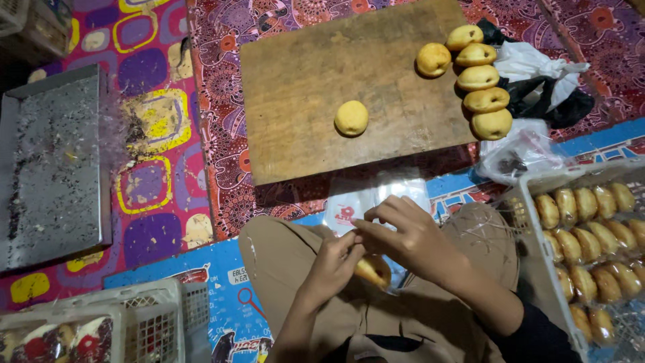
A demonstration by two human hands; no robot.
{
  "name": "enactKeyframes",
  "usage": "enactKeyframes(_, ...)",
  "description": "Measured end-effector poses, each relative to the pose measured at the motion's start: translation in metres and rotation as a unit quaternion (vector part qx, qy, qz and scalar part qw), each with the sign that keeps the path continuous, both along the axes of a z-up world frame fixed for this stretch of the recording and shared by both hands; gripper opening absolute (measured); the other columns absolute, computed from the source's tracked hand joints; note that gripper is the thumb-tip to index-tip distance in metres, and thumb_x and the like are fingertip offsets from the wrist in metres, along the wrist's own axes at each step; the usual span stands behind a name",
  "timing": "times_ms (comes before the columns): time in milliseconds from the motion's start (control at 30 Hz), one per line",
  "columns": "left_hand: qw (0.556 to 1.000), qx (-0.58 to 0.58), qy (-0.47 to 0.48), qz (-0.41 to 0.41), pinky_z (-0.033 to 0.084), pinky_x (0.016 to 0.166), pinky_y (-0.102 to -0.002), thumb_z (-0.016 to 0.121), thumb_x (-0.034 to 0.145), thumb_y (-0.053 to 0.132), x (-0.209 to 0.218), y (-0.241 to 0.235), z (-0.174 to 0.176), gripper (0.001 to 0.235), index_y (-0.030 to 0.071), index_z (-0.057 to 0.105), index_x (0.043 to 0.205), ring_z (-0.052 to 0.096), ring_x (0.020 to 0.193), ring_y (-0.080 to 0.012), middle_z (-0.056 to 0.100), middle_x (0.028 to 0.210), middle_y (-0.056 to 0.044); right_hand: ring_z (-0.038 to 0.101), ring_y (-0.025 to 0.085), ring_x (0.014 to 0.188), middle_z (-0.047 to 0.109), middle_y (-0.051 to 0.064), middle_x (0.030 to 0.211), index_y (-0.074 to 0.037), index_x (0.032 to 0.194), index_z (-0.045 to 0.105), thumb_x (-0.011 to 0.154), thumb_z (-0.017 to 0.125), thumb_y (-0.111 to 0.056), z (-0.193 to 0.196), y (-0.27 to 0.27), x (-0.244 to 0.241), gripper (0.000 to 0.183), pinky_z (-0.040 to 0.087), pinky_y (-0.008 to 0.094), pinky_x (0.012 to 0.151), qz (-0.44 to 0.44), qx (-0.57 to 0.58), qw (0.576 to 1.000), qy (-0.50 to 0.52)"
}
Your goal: The person sits on the floor and repeatedly picks up round baked buns from a wooden board, places each into a clear plastic bag, and sets the bagged bun into a white plastic crate. The process is repeated for multiple buns.
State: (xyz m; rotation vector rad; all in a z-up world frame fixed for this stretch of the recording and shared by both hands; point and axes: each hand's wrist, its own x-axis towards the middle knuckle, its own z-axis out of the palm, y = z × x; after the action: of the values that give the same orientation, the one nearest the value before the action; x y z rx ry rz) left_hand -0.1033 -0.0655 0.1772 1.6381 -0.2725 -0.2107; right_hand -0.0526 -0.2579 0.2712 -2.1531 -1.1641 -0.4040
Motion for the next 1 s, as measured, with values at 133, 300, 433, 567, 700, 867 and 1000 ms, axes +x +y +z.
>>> enactKeyframes(133,0.993,0.118,-0.009,0.016,0.054,0.068,-0.033,0.059,0.097,0.006,-0.005,0.006,0.005,0.016,-0.005,0.067,0.106,0.074,0.075,-0.0232,0.074,0.086,-0.019,0.063,0.028,0.088,0.065,0.008,0.096,-0.002,0.114,0.073,0.070,0.074,-0.009,0.004,0.000,-0.005,0.044,0.051,0.039,0.075,0.033,-0.059,0.997,-0.036)
enactKeyframes(300,0.991,0.126,-0.002,0.042,0.056,0.067,-0.035,0.057,0.099,0.006,-0.005,0.008,0.018,0.014,-0.004,0.067,0.104,0.076,0.074,-0.0261,0.073,0.084,-0.020,0.063,0.027,0.088,0.066,0.011,0.103,0.000,0.123,0.068,0.078,0.073,-0.011,0.007,0.001,-0.018,0.047,0.049,0.038,0.072,-0.020,-0.019,0.992,-0.120)
enactKeyframes(433,0.996,0.052,-0.052,0.039,0.057,0.068,-0.037,0.055,0.100,0.005,-0.007,0.007,0.029,0.016,-0.002,0.065,0.110,0.077,0.081,-0.0281,0.075,0.089,-0.019,0.064,0.026,0.085,0.067,0.009,0.102,-0.002,0.125,0.068,0.079,0.076,-0.012,0.009,0.005,-0.017,0.048,0.049,0.038,0.068,-0.019,0.002,0.999,-0.029)
enactKeyframes(567,0.990,0.124,-0.038,0.049,0.053,0.062,-0.041,0.057,0.100,0.008,-0.009,0.004,0.032,0.014,-0.002,0.065,0.105,0.074,0.078,-0.0354,0.070,0.082,-0.022,0.065,0.027,0.088,0.067,0.009,0.101,-0.003,0.117,0.069,0.079,0.077,-0.011,0.003,0.003,-0.007,0.040,0.052,0.040,0.074,0.005,0.008,1.000,0.003)
enactKeyframes(700,0.979,0.195,-0.052,0.039,0.050,0.063,-0.045,0.057,0.102,0.011,-0.009,0.005,0.030,0.015,-0.002,0.064,0.103,0.071,0.079,-0.0403,0.069,0.081,-0.024,0.066,0.029,0.091,0.066,0.012,0.101,0.002,0.114,0.067,0.080,0.078,-0.008,-0.039,-0.003,-0.009,0.038,0.054,0.039,0.078,0.036,-0.019,0.999,0.001)
enactKeyframes(867,0.985,0.161,-0.007,0.062,0.060,0.073,-0.038,0.052,0.103,0.018,-0.015,0.015,0.024,0.036,0.005,0.065,0.134,0.079,0.090,-0.0294,0.079,0.098,-0.017,0.064,0.036,0.093,0.066,0.018,0.097,0.003,0.099,0.066,0.074,0.076,-0.004,-0.155,-0.047,0.026,0.028,0.052,0.044,0.081,-0.087,0.022,0.994,0.065)
enactKeyframes(1000,0.961,-0.077,0.124,0.234,0.065,0.083,-0.040,0.049,0.107,0.022,-0.012,0.035,0.011,0.042,-0.003,0.064,0.137,0.072,0.105,-0.0278,0.075,0.121,-0.017,0.072,0.043,0.087,0.072,0.028,0.093,0.000,0.087,0.078,0.084,0.065,-0.004,-0.207,-0.133,0.075,0.014,0.057,0.052,0.077,-0.388,-0.366,0.817,0.219)
